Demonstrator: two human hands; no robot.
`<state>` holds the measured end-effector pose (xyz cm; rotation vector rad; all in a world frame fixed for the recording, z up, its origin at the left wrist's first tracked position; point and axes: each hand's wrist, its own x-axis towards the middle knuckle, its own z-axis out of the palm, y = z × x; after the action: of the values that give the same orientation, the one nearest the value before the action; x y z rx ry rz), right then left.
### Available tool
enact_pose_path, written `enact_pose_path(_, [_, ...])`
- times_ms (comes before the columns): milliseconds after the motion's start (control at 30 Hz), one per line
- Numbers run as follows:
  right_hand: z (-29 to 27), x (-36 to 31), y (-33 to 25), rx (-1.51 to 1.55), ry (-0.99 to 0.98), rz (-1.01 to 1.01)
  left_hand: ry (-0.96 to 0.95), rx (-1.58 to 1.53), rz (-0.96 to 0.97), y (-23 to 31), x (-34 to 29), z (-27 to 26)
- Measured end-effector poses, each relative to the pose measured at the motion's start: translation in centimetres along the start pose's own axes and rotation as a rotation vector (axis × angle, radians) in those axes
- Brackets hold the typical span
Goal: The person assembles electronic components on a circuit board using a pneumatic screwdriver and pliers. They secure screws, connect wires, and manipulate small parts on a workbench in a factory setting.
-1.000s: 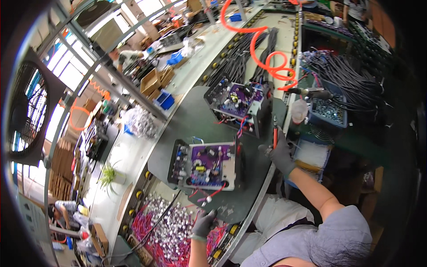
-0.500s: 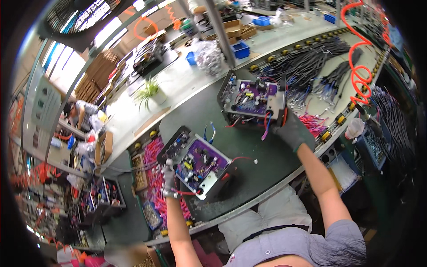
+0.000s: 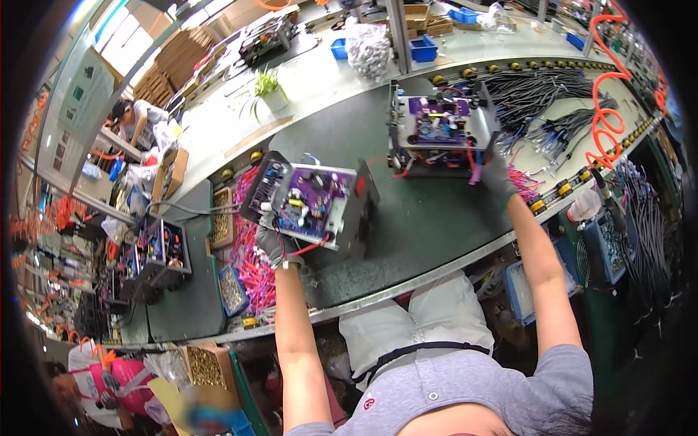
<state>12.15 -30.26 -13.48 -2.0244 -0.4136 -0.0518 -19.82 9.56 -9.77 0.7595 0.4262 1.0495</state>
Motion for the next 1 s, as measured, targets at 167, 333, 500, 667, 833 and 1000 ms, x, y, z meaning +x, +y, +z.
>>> enact_pose_path(167, [-2.1, 2.7, 6.9, -0.012, -0.252, 0.184, 0.125, 1.299, 0.124, 2.6, -7.4, -1.4])
enact_pose_path(333, [0.0, -4.0, 5.3, -0.309, 0.163, -0.390, 0.091, 1.157, 0.150, 1.8, -13.0, -2.9])
enact_pose_path(500, [-2.5, -12.5, -1.2, 0.181, 0.047, 0.070, 0.235, 1.167, 0.551, 1.1, -15.9, -3.3])
enact_pose_path(667, [-3.0, -18.4, -8.1, 0.082, -0.458, -0.241, -0.054, 0.520, -0.543, 2.3, -20.2, 0.6])
enact_pose_path(833, [2.8, -16.6, -12.2, -0.060, -0.862, -0.415, 0.056, 0.171, -0.552, -0.4, -18.0, 3.4])
enact_pose_path(1000, [7.3, -13.9, -17.4, -0.244, -1.153, -0.494, 0.067, 0.599, -0.497, 1.1, -18.0, 2.2])
